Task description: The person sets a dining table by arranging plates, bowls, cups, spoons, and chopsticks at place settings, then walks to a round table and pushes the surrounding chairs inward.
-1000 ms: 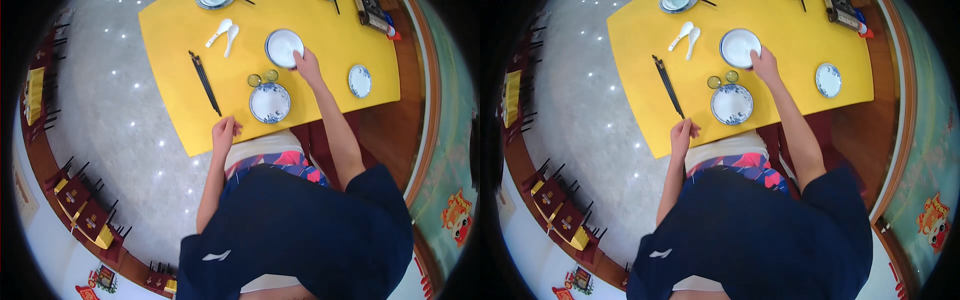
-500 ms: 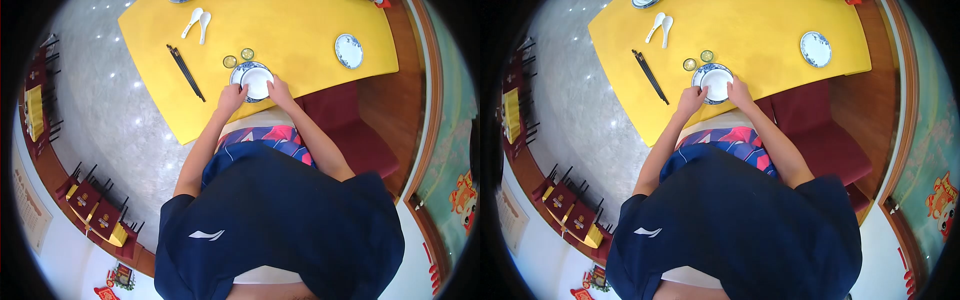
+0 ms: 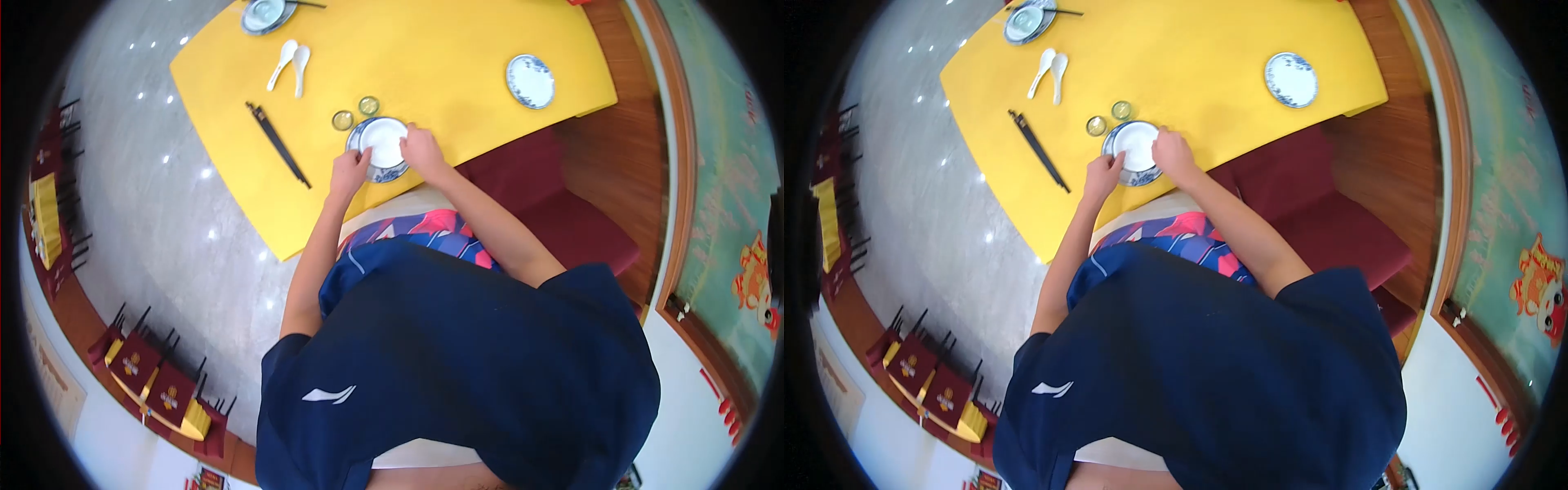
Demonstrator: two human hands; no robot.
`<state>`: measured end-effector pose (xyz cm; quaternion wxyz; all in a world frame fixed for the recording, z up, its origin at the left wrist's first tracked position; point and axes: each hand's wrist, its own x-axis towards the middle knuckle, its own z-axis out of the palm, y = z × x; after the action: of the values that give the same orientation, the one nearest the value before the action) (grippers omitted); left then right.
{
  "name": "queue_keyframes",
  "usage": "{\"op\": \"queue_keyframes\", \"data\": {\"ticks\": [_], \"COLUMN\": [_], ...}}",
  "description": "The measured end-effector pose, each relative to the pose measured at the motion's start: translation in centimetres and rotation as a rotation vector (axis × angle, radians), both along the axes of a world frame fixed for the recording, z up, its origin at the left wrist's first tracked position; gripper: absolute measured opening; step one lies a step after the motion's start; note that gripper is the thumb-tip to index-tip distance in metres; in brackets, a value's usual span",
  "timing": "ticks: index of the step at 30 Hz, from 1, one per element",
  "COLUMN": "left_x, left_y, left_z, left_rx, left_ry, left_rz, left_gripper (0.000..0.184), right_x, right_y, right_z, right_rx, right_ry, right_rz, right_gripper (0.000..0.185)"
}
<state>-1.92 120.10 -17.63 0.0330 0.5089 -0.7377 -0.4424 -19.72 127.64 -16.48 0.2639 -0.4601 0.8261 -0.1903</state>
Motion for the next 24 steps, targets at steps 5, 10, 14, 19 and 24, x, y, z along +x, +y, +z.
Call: {"op": "queue_keyframes", "data": {"ticks": [5, 10, 14, 19, 24], "left_x": [0.3, 0.1, -0.3, -0.5, -1.0], "left_y": [0.5, 1.2, 1.6, 1.6, 1.3], "left_z": [-1.3, 0.1, 0.6, -0.2, -0.3], "left_rx": [0.041, 0.355, 0.463, 0.4, 0.364], "left_ry": [0.079, 0.125, 0.156, 0.078, 0.027], "left_rz": [0.075, 0.25, 0.309, 0.199, 0.151], "left_gripper": [0.058, 0.058, 0.054, 0.045, 0.041], "right_x": [-0.5, -0.6, -4.2, -18.0, -31.5], "right_y": [-0.4, 0.0, 1.6, 3.3, 5.1], "right_z": [0.5, 2.5, 5.2, 2.6, -2.4], "right_rx": [0.0, -0.091, -0.312, -0.506, -0.521], "right_ry": [0.008, -0.07, -0.205, -0.404, -0.538], "right_rz": [0.029, -0.015, -0.167, -0.68, -1.181], "right_gripper": [0.022, 0.019, 0.018, 0.022, 0.033]}}
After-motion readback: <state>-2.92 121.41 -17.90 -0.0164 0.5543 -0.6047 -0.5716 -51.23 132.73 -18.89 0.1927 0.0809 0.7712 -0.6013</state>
